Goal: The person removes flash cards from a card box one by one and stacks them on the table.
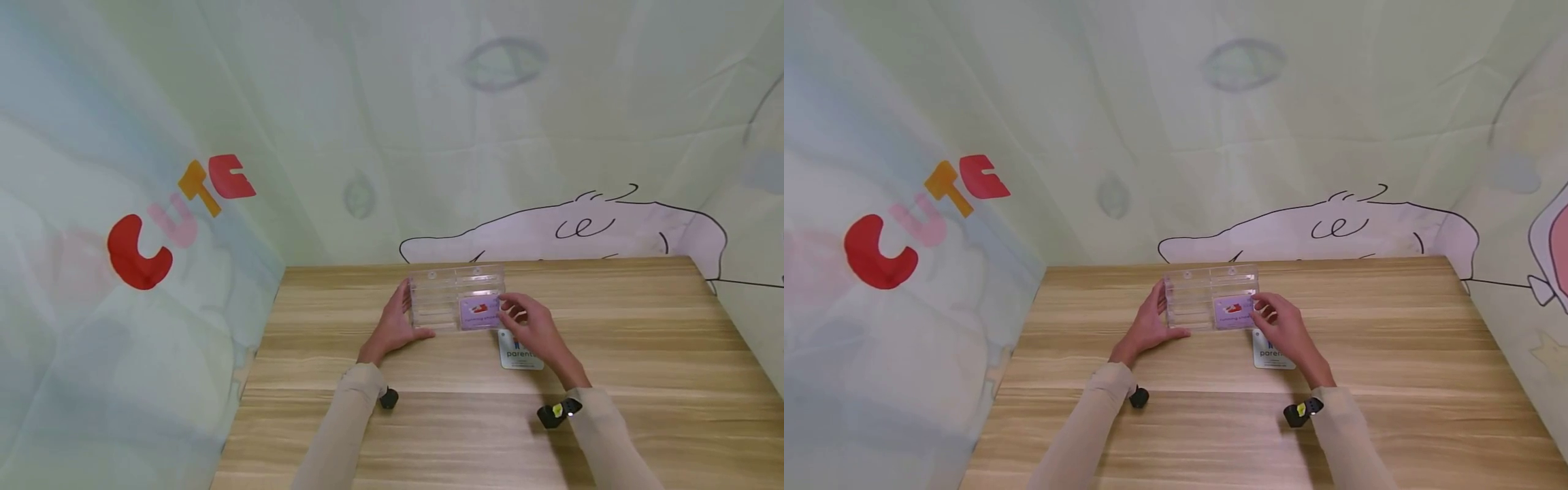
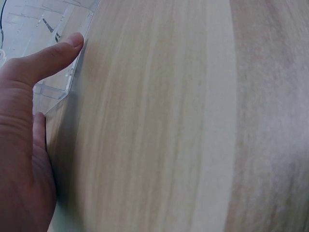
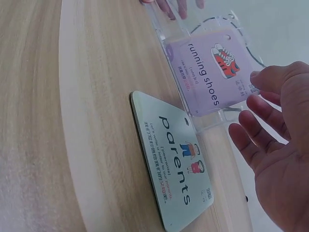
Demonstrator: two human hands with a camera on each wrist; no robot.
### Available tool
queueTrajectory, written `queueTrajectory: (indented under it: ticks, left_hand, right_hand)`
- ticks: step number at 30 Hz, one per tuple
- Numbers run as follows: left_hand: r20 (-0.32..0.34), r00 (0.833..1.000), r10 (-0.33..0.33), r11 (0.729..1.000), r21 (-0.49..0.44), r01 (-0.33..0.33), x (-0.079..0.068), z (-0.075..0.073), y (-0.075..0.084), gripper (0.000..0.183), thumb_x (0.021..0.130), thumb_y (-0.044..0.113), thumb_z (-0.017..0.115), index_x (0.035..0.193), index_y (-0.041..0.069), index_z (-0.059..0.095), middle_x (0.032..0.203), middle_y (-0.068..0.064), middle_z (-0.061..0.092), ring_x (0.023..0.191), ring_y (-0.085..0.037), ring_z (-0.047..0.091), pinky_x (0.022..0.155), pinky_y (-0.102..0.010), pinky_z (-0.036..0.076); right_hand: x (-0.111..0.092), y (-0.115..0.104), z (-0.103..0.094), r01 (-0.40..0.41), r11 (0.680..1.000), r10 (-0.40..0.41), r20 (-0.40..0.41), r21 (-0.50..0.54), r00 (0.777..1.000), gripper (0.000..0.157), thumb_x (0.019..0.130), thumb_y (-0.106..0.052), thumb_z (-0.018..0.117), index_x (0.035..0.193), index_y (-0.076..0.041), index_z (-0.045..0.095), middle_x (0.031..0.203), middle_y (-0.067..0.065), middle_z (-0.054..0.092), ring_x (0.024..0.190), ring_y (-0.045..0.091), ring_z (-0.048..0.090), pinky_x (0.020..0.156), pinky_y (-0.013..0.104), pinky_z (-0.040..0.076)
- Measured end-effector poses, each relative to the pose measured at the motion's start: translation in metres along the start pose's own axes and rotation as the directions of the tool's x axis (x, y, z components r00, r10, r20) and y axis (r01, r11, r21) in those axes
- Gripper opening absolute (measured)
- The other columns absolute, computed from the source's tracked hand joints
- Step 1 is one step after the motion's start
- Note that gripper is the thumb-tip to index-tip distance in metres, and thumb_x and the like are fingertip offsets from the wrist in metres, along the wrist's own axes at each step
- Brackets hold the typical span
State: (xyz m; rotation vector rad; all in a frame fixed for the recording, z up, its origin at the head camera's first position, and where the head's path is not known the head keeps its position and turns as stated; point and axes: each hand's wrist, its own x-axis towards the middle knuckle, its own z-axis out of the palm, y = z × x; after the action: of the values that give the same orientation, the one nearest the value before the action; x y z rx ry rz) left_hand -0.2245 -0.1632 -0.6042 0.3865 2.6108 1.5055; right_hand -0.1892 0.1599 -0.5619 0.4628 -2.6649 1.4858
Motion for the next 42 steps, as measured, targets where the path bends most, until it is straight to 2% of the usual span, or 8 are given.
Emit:
queueTrajectory:
  ticks: [7,11,21,29,35,42]
  left_hand:
    - [0.008,1.000,-0.006,1.000,0.009,0.005,0.001,0.000,0.001,0.136,0.068,0.024,0.101,0.166,0.009,0.009,0.167,-0.014,0.030,0.151,-0.023,0.034,0.121,-0.028,0.033]
    - [0.009,1.000,-0.003,1.000,0.006,0.003,0.001,0.000,0.001,0.135,0.068,0.025,0.101,0.166,0.009,0.009,0.167,-0.014,0.029,0.151,-0.024,0.034,0.122,-0.030,0.033]
    - [-0.003,1.000,0.016,1.000,-0.009,-0.016,0.001,0.001,-0.001,0.135,0.067,0.022,0.101,0.166,0.008,0.010,0.165,-0.016,0.032,0.151,-0.026,0.035,0.122,-0.033,0.034]
    - [-0.003,1.000,0.012,1.000,0.001,-0.012,0.000,0.001,0.001,0.134,0.068,0.025,0.101,0.166,0.009,0.010,0.165,-0.016,0.032,0.150,-0.027,0.036,0.122,-0.034,0.034]
    - [-0.005,1.000,0.014,1.000,0.015,-0.014,0.000,0.001,0.001,0.134,0.068,0.026,0.101,0.166,0.010,0.011,0.165,-0.015,0.033,0.150,-0.026,0.036,0.122,-0.033,0.034]
    - [-0.003,1.000,0.017,1.000,0.016,-0.017,0.001,0.000,0.001,0.134,0.068,0.026,0.101,0.166,0.009,0.010,0.165,-0.016,0.032,0.150,-0.026,0.035,0.122,-0.033,0.034]
  right_hand:
    - [0.000,0.003,0.001,-0.008,1.000,0.008,0.001,-0.001,1.000,0.036,0.099,-0.006,0.070,0.133,0.000,0.063,0.107,0.012,0.066,0.095,0.026,0.065,0.081,0.031,0.061]
    - [0.000,0.003,0.001,-0.004,1.000,0.004,0.001,0.004,1.000,0.034,0.099,-0.005,0.070,0.131,-0.001,0.064,0.107,0.012,0.066,0.095,0.026,0.065,0.081,0.030,0.061]
    - [-0.001,0.002,0.001,-0.015,1.000,0.015,0.000,-0.002,1.000,0.033,0.100,-0.008,0.069,0.132,-0.002,0.064,0.113,0.013,0.066,0.100,0.027,0.064,0.084,0.037,0.062]
    - [-0.002,0.002,0.002,-0.007,1.000,0.007,-0.016,0.004,1.000,0.032,0.100,-0.010,0.070,0.131,-0.003,0.064,0.121,0.015,0.065,0.102,0.028,0.064,0.085,0.035,0.061]
    - [-0.002,0.002,0.005,-0.015,0.999,0.016,-0.035,0.032,0.999,0.029,0.100,-0.011,0.071,0.127,-0.004,0.065,0.121,0.013,0.067,0.103,0.029,0.065,0.088,0.044,0.062]
    - [-0.001,0.003,0.012,-0.001,0.996,0.006,-0.068,0.084,0.998,0.025,0.099,-0.002,0.070,0.122,-0.004,0.063,0.117,0.013,0.069,0.105,0.030,0.066,0.091,0.047,0.061]
